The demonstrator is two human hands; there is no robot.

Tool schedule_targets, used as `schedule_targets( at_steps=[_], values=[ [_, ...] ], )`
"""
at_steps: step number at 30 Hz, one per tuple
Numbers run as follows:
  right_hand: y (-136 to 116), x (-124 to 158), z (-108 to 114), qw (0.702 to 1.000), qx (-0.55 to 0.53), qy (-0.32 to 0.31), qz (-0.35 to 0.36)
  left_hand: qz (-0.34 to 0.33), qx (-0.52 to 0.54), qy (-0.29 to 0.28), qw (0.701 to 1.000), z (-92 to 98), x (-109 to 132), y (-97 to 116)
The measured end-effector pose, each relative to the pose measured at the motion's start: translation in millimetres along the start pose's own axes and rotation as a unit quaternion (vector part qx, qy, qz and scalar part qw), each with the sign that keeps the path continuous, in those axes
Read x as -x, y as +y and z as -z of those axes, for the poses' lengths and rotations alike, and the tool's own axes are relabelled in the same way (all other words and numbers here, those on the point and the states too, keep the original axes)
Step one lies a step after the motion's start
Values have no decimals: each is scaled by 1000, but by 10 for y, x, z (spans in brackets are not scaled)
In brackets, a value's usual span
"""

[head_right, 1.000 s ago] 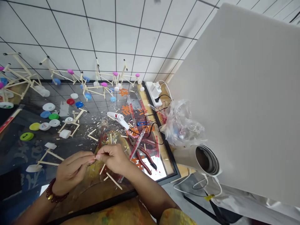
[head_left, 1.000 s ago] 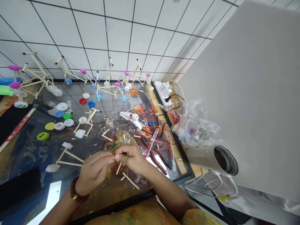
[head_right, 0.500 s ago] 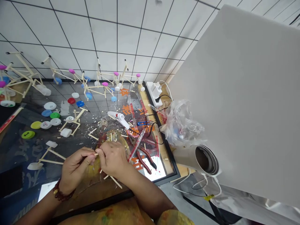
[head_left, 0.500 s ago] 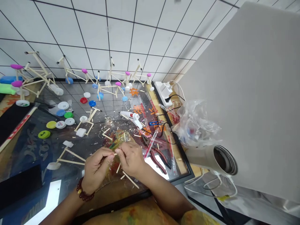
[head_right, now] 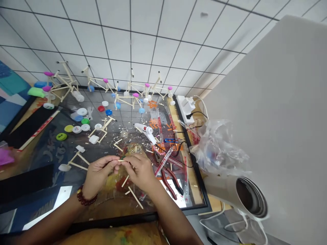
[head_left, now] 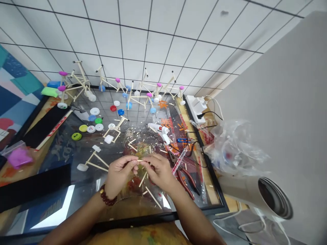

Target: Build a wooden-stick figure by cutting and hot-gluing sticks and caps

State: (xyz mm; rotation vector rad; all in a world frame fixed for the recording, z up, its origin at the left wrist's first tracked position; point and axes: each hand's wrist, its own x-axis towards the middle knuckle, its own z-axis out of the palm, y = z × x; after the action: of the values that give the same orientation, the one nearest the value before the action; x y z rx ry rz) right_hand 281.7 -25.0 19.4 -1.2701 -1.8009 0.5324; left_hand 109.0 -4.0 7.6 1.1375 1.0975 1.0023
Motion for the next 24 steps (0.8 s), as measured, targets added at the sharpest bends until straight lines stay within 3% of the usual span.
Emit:
schedule_targets(
  at_steps=[3,6,8,19,24],
  values=[
    [-4,-12,9,999,23,10,22,-99,-101,-8,990,13,-37,56],
    [-21,-9,0,998,45,20,44,-220,-221,-5,950,58,-71,90],
    [-22,3,-26,997,50,17,48,-264,-262,-9,928,82,-80,93],
    [-45,31,-151,999,34,31,17,-300,-324,30,897,58,-118,-51],
    [-38,26,-128,999,16,42,-21,-313,-294,1,903,102,-138,-22]
  ],
)
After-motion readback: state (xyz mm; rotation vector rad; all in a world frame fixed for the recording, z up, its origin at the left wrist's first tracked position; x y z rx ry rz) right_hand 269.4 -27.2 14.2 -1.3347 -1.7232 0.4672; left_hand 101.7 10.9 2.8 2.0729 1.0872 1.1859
